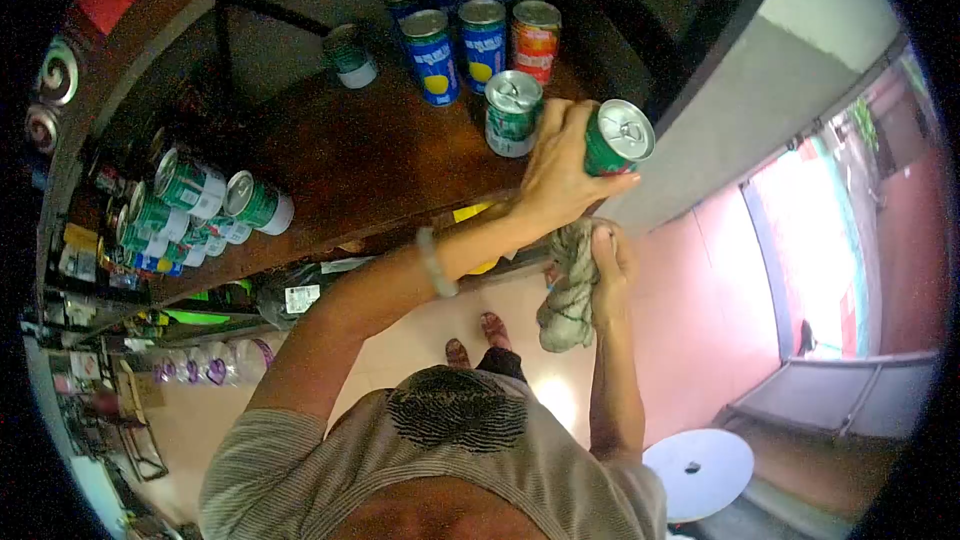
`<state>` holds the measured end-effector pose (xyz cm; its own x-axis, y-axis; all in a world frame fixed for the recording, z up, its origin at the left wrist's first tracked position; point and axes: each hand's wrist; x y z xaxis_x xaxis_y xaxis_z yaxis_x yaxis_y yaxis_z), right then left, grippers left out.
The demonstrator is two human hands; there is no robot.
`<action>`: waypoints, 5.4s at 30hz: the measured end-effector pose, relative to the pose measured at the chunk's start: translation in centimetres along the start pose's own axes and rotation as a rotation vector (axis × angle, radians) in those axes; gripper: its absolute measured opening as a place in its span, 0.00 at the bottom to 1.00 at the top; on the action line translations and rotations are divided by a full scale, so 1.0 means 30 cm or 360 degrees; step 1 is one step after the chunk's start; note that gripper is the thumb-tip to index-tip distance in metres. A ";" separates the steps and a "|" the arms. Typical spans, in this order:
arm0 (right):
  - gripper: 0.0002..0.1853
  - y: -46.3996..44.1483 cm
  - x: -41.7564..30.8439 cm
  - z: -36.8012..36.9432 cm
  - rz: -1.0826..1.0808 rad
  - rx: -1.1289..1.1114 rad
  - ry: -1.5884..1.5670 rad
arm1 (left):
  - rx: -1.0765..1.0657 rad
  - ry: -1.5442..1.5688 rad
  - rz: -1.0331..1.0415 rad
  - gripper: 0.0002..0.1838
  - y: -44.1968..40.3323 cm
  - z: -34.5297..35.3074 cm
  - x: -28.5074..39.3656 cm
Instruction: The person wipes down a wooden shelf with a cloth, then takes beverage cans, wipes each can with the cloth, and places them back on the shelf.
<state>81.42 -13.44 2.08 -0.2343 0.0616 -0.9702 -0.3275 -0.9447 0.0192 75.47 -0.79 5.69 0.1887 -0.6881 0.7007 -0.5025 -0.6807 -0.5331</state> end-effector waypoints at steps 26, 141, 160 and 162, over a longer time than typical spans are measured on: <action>0.19 -0.127 0.087 0.060 -0.0141 -0.0229 0.0560 | 0.1065 -0.0208 -0.0834 0.45 0.021 -0.611 -0.481; 0.32 -0.823 0.360 1.402 -0.1324 -0.1717 0.2666 | 0.0487 -0.0118 -0.0764 0.46 0.875 -0.788 -0.036; 0.26 -0.825 0.276 1.150 -0.0819 -0.1181 0.2736 | 0.0308 -0.0046 -0.0468 0.46 0.715 -0.673 -0.002; 0.24 -0.828 0.269 1.086 -0.0869 -0.1027 0.2781 | 0.0285 -0.0082 -0.0402 0.46 0.714 -0.679 0.008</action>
<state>57.86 21.00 1.65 0.9204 0.3905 0.0201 0.3906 -0.9206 -0.0031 47.57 -10.43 4.08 0.3337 -0.5002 0.7990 -0.2784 -0.8621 -0.4234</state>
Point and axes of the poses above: each hand's wrist, its own y-axis away from the middle knuckle, its own z-axis out of the palm, x = y × z, and after that the axes turned 9 degrees about -x, right-handed
